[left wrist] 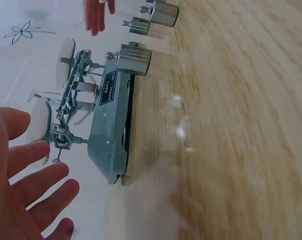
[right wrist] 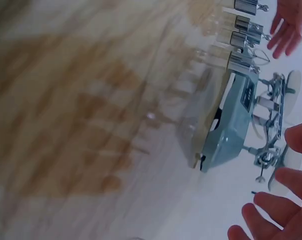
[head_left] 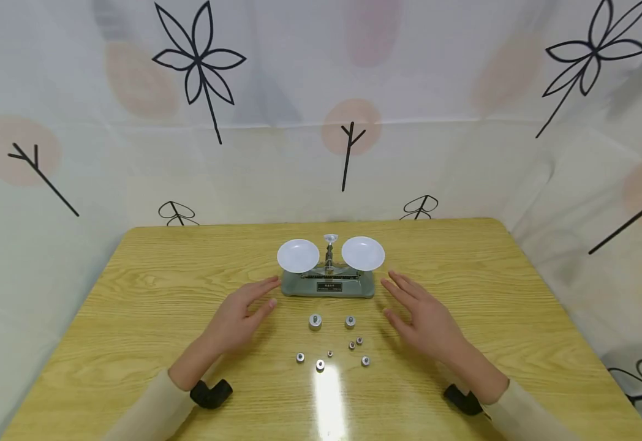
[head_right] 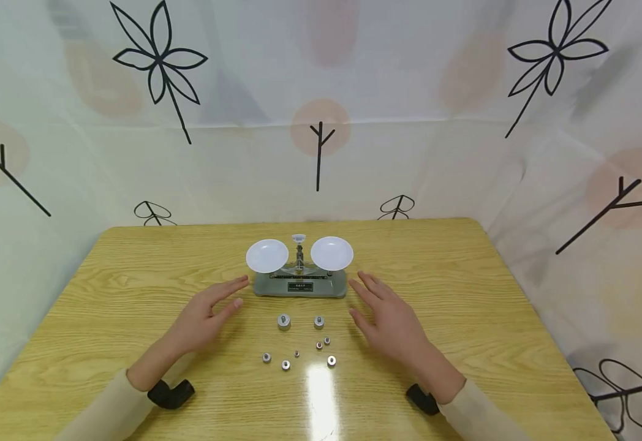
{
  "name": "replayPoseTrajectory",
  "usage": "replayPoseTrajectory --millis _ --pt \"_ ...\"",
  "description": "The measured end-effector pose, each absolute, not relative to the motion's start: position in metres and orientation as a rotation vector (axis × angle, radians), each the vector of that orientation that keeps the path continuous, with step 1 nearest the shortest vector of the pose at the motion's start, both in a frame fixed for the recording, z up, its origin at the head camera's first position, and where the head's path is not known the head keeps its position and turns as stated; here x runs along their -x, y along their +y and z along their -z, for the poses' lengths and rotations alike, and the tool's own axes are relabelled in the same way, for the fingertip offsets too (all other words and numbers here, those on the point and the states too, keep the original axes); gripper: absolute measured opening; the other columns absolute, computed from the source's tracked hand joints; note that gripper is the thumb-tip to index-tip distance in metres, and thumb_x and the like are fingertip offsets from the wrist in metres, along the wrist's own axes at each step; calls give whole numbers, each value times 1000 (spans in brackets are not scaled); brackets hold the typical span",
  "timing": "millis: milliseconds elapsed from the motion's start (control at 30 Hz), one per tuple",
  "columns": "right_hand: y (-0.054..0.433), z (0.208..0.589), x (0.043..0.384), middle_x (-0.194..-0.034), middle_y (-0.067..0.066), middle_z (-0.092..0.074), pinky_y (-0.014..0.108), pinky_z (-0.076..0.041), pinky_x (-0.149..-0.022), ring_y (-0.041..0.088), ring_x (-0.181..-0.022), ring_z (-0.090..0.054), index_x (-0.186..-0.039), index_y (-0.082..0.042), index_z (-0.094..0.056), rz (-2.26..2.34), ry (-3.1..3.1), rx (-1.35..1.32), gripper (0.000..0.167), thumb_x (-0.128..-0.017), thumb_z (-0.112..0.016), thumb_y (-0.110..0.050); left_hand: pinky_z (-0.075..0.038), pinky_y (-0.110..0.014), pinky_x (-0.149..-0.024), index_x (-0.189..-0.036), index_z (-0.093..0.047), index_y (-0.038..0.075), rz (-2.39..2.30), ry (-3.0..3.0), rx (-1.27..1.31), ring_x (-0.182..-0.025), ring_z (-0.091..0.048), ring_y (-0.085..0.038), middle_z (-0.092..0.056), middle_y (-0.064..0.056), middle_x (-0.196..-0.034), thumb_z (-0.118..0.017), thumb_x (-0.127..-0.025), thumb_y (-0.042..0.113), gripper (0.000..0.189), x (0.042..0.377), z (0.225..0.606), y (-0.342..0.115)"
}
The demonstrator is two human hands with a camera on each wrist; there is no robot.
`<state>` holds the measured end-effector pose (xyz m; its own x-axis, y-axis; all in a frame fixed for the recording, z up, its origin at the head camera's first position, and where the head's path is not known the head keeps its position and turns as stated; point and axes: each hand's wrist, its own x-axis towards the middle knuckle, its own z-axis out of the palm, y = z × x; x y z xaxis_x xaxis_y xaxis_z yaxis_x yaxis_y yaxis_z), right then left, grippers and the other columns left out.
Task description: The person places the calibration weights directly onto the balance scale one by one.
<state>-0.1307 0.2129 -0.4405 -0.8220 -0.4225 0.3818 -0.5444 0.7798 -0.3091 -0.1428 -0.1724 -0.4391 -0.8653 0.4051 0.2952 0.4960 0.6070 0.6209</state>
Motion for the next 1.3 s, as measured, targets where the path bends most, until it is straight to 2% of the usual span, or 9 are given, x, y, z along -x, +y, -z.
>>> replayPoseTrajectory --millis 233,400,633,767,933,1133,1300 --pt "213 443 134 -146 15 -51 57 -44 -100 39 -128 -52 -143 -6 -55 -790 -2724 -729 52 -95 -69 -19 -38 -53 -108 -137 -61 10 1410 -2696 611 -133 -49 -28 -58 -2 -140 -59 -102 29 40 153 449 -173" --pt "211 446 138 -140 15 -56 56 -46 -99 39 -125 -55 -139 -4 -58 -959 -2747 -728 46 -96 -67 -16 -36 -54 -109 -138 -61 13 1560 -2712 511 -135 -46 -27 -58 -2 -140 -58 -102 31 41 161 455 -172" --pt "209 452 143 -130 8 -65 46 -53 -92 29 -117 -63 -134 -7 -64 -1322 -2821 -604 38 -100 -63 -24 -36 -50 -111 -138 -61 9 1738 -2677 445 -135 -48 -25 -58 -4 -140 -57 -103 29 40 174 460 -167" --pt "208 453 145 -125 6 -68 37 -51 -96 25 -117 -63 -132 -8 -65 -1487 -2843 -588 35 -101 -61 -24 -39 -49 -109 -139 -60 9 1762 -2665 441 -133 -49 -24 -58 -5 -140 -58 -103 27 40 179 460 -164" --pt "205 455 150 -123 7 -69 29 -48 -97 26 -120 -61 -129 -6 -67 -1617 -2829 -624 33 -100 -62 -22 -44 -49 -104 -139 -60 9 1749 -2666 414 -130 -53 -26 -59 -8 -139 -60 -102 24 40 184 461 -160" --pt "200 455 154 -122 4 -69 28 -48 -97 26 -120 -61 -125 -8 -70 -1644 -2855 -664 30 -99 -64 -20 -45 -47 -103 -136 -61 6 1723 -2678 379 -129 -53 -28 -60 -10 -138 -63 -100 18 39 192 465 -156" --pt "196 455 155 -119 7 -70 29 -51 -94 26 -113 -64 -122 -6 -71 -1633 -2860 -744 27 -98 -66 -16 -45 -49 -103 -136 -60 3 1749 -2674 394 -130 -52 -31 -58 -13 -138 -64 -99 15 40 197 466 -154"
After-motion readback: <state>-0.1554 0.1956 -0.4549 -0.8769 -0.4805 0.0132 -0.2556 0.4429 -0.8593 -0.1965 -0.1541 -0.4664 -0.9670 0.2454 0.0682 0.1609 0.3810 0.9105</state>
